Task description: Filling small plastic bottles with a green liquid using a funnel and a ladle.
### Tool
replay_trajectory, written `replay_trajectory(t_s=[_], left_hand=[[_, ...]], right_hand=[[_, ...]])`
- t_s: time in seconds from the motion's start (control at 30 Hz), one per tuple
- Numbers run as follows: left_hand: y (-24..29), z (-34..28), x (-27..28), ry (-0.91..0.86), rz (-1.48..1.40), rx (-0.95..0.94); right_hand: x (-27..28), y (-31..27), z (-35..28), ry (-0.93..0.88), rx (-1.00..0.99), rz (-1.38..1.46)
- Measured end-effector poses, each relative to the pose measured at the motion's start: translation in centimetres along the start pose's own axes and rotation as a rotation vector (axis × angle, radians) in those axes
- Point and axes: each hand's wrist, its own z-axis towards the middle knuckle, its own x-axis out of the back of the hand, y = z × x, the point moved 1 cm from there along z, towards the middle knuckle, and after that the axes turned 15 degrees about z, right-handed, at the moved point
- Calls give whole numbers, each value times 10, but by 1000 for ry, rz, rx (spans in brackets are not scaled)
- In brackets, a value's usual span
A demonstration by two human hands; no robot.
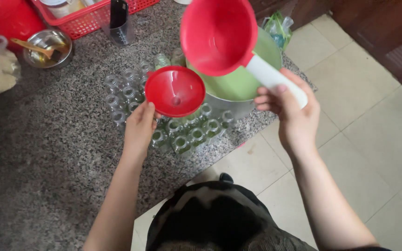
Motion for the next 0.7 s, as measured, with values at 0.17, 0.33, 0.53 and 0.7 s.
replay_trajectory(t_s=[0.17, 0.33, 0.53, 0.7], left_hand=[[20, -17, -8, 75, -16, 39], [15, -24, -15, 140, -65, 32], [22, -35, -20, 204, -89, 36], [17, -35, -23, 218, -85, 40]], right_hand=[[36, 12, 46, -11, -99, -118], [65, 49, 66, -275, -48, -699], [71, 82, 71, -499, -57, -1157], [71, 82, 75, -250, -165, -675]])
